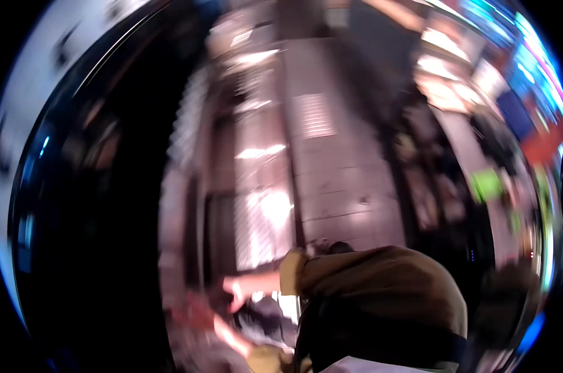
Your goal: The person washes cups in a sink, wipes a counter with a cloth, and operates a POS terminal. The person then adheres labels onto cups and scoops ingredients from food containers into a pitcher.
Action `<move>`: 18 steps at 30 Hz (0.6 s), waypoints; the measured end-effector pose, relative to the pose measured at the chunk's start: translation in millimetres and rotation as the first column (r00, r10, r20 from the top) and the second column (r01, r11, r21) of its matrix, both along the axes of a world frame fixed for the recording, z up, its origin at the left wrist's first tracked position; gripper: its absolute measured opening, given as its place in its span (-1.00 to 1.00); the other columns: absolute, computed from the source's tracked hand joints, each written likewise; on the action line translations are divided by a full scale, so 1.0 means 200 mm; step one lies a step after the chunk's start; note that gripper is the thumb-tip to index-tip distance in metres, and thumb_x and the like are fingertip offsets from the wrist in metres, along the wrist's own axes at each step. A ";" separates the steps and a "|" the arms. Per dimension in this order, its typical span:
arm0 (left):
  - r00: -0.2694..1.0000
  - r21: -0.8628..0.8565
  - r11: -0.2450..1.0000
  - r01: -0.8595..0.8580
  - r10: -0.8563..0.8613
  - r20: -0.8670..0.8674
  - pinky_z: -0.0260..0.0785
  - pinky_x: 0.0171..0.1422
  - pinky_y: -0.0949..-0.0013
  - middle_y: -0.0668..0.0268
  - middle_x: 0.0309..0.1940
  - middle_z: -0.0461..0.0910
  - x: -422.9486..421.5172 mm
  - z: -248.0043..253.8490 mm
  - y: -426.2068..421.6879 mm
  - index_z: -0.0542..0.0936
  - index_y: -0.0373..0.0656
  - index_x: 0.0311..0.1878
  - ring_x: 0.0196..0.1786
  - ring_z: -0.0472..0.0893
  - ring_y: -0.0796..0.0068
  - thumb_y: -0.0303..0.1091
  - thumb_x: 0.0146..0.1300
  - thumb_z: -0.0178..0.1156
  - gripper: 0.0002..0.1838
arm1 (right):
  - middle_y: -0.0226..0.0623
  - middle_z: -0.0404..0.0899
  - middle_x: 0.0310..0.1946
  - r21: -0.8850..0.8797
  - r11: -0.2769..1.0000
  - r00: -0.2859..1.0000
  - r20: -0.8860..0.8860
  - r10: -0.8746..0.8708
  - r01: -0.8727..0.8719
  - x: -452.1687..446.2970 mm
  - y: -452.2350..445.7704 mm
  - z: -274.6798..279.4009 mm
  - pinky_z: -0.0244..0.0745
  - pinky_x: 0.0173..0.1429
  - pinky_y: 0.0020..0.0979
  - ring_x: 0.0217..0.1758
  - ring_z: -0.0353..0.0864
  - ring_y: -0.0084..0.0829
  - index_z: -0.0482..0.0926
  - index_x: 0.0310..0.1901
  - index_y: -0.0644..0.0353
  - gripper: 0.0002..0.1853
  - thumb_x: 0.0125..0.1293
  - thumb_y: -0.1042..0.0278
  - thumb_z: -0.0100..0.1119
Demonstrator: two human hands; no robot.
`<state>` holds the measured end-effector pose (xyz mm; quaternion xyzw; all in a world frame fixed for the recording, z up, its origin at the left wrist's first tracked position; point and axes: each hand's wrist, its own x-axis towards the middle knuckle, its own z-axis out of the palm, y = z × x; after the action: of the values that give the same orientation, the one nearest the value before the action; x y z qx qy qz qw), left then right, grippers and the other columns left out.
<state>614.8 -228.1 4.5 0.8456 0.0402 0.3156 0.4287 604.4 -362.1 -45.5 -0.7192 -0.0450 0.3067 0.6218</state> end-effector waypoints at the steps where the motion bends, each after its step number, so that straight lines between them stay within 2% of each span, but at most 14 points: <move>1: 0.999 0.010 0.999 0.049 -0.050 0.017 0.33 0.05 0.22 0.13 -0.13 0.47 0.05 -0.04 -0.03 0.39 -0.28 -0.02 -0.06 0.46 0.19 -0.16 0.04 0.20 -0.51 | -0.05 0.47 -0.27 0.310 0.940 0.979 -0.184 -0.089 0.143 -0.05 -0.12 0.01 0.43 -0.06 -0.23 -0.15 0.49 -0.17 0.30 -0.10 0.27 -0.54 0.09 0.12 0.16; 2: 0.996 0.018 0.997 0.081 -0.082 0.034 0.34 0.03 0.22 0.14 -0.14 0.47 0.10 -0.07 -0.04 0.39 -0.28 -0.03 -0.08 0.46 0.20 -0.17 0.06 0.18 -0.52 | -0.01 0.46 -0.23 0.561 0.765 0.915 -0.392 -0.093 0.318 -0.12 -0.22 0.01 0.44 -0.04 -0.21 -0.11 0.50 -0.14 0.26 -0.06 0.27 -0.53 0.16 0.08 0.11; 3: 0.994 0.024 0.995 0.096 -0.097 0.046 0.34 0.02 0.23 0.14 -0.16 0.48 0.14 -0.10 -0.07 0.38 -0.29 -0.03 -0.09 0.46 0.21 -0.18 0.07 0.17 -0.53 | 0.04 0.45 -0.18 0.655 0.598 0.849 -0.522 -0.083 0.461 -0.16 -0.35 0.00 0.46 -0.03 -0.20 -0.06 0.50 -0.10 0.22 -0.03 0.26 -0.51 0.22 0.04 0.06; 4: 0.992 0.029 0.994 0.105 -0.107 0.061 0.35 0.01 0.23 0.15 -0.17 0.48 0.18 -0.13 -0.09 0.38 -0.29 -0.03 -0.11 0.47 0.22 -0.19 0.08 0.15 -0.55 | 0.07 0.46 -0.16 0.529 0.446 0.561 -0.825 0.070 0.722 -0.14 -0.47 -0.10 0.44 0.03 -0.12 0.00 0.49 -0.02 0.25 -0.02 0.24 -0.56 0.27 0.04 -0.05; 6: 0.987 0.007 0.991 0.136 -0.136 0.082 0.36 -0.01 0.24 0.15 -0.20 0.48 0.26 -0.16 -0.14 0.37 -0.30 -0.03 -0.14 0.48 0.24 -0.21 0.11 0.12 -0.57 | 0.06 0.43 -0.03 0.646 0.368 0.727 -0.672 -0.140 0.669 -0.28 -0.84 -0.32 0.41 0.06 -0.07 0.01 0.46 0.02 0.36 -0.18 0.25 -0.63 0.19 0.07 0.02; 7: 0.984 -0.002 0.988 0.156 -0.155 0.092 0.37 -0.02 0.25 0.16 -0.22 0.48 0.29 -0.18 -0.19 0.36 -0.30 -0.03 -0.16 0.48 0.26 -0.22 0.13 0.10 -0.58 | 0.03 0.43 -0.03 0.442 0.307 0.523 -0.805 -0.278 0.843 -0.40 -1.07 -0.26 0.41 0.07 -0.08 0.02 0.47 -0.02 0.35 -0.16 0.23 -0.64 0.21 0.07 -0.05; 9: 0.958 -0.068 0.959 0.276 -0.269 0.096 0.39 -0.05 0.25 0.17 -0.25 0.49 0.34 -0.19 -0.31 0.35 -0.31 -0.03 -0.20 0.49 0.28 -0.24 0.15 0.07 -0.61 | -0.07 0.48 -0.06 0.400 0.248 0.471 -0.742 -0.478 0.882 -0.74 -1.52 -0.31 0.49 -0.01 -0.13 -0.05 0.52 -0.16 0.37 -0.04 0.20 -0.60 0.23 0.07 -0.10; 12: 0.753 -0.247 0.730 0.637 -0.658 -0.002 0.41 -0.08 0.27 0.18 -0.30 0.50 0.42 -0.39 -0.58 0.34 -0.32 -0.04 -0.25 0.50 0.31 -0.27 0.20 0.02 -0.65 | -0.19 0.50 -0.24 -0.050 0.101 0.065 -0.471 -0.880 0.994 -1.28 -1.97 -0.40 0.55 -0.28 -0.21 -0.26 0.56 -0.28 0.36 -0.08 0.28 -0.59 0.22 0.09 -0.08; 13: 0.531 -0.508 0.437 0.742 -0.846 0.049 0.37 -0.22 0.44 0.26 -0.43 0.45 -0.02 -0.02 -1.04 0.39 -0.27 -0.17 -0.38 0.46 0.46 -0.51 0.11 0.07 -0.81 | -0.24 0.54 -0.40 -0.213 0.125 0.052 -0.316 -0.947 0.969 -1.46 -2.08 -0.46 0.52 -0.41 -0.21 -0.45 0.56 -0.31 0.44 -0.21 0.27 -0.65 0.22 0.11 -0.11; 14: 0.285 -0.505 0.324 0.800 -0.946 -0.155 0.36 -0.24 0.44 0.26 -0.40 0.46 -0.05 -0.12 -1.21 0.38 -0.25 -0.14 -0.33 0.48 0.48 -0.52 0.10 0.07 -0.77 | -0.22 0.53 -0.59 -0.314 0.324 0.313 -0.086 -0.946 0.892 -1.66 -2.22 -0.56 0.48 -0.48 -0.23 -0.59 0.53 -0.33 0.48 -0.36 0.30 -0.67 0.18 0.14 -0.08; 15: 0.075 -0.634 0.307 0.710 -0.928 -0.366 0.36 -0.22 0.44 0.23 -0.36 0.48 -0.16 -0.11 -1.43 0.39 -0.21 -0.13 -0.30 0.49 0.49 -0.49 0.14 0.06 -0.79 | -0.12 0.51 -0.65 -0.438 0.337 0.395 0.046 -0.918 0.834 -1.83 -2.29 -0.64 0.48 -0.46 -0.23 -0.58 0.55 -0.27 0.48 -0.42 0.35 -0.63 0.11 0.11 -0.02; 16: -0.069 -0.629 0.466 0.622 -0.768 -0.637 0.38 -0.16 0.38 0.22 -0.30 0.50 -0.25 -0.16 -1.63 0.41 -0.19 -0.13 -0.25 0.52 0.41 -0.36 0.14 0.14 -0.75 | -0.04 0.54 -0.57 -0.582 0.400 0.386 -0.156 -0.909 0.708 -1.99 -2.33 -0.64 0.48 -0.38 -0.21 -0.49 0.58 -0.19 0.50 -0.35 0.38 -0.57 0.04 0.06 0.03; 17: -0.106 -0.613 0.480 0.628 -0.727 -0.678 0.38 -0.16 0.37 0.21 -0.30 0.50 -0.27 -0.20 -1.79 0.41 -0.19 -0.13 -0.25 0.52 0.39 -0.35 0.13 0.14 -0.74 | 0.01 0.56 -0.43 -0.692 0.394 0.469 -0.090 -0.878 0.605 -2.15 -2.34 -0.70 0.49 -0.26 -0.17 -0.31 0.60 -0.15 0.51 -0.23 0.36 -0.51 0.02 0.02 0.06; 18: -0.108 -0.613 0.433 0.661 -0.753 -0.649 0.38 -0.16 0.36 0.20 -0.30 0.50 -0.26 -0.24 -1.98 0.41 -0.19 -0.13 -0.25 0.52 0.37 -0.34 0.13 0.15 -0.74 | -0.03 0.56 -0.24 -0.683 0.419 0.421 -0.177 -0.890 0.598 -2.34 -2.33 -0.70 0.49 -0.18 -0.13 -0.15 0.57 -0.16 0.48 -0.09 0.29 -0.47 0.05 -0.02 0.04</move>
<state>563.3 -623.6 -43.3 0.7306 -0.1845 -0.4603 0.4694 137.3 -827.2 -184.6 -0.6808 0.5498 0.1608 0.4564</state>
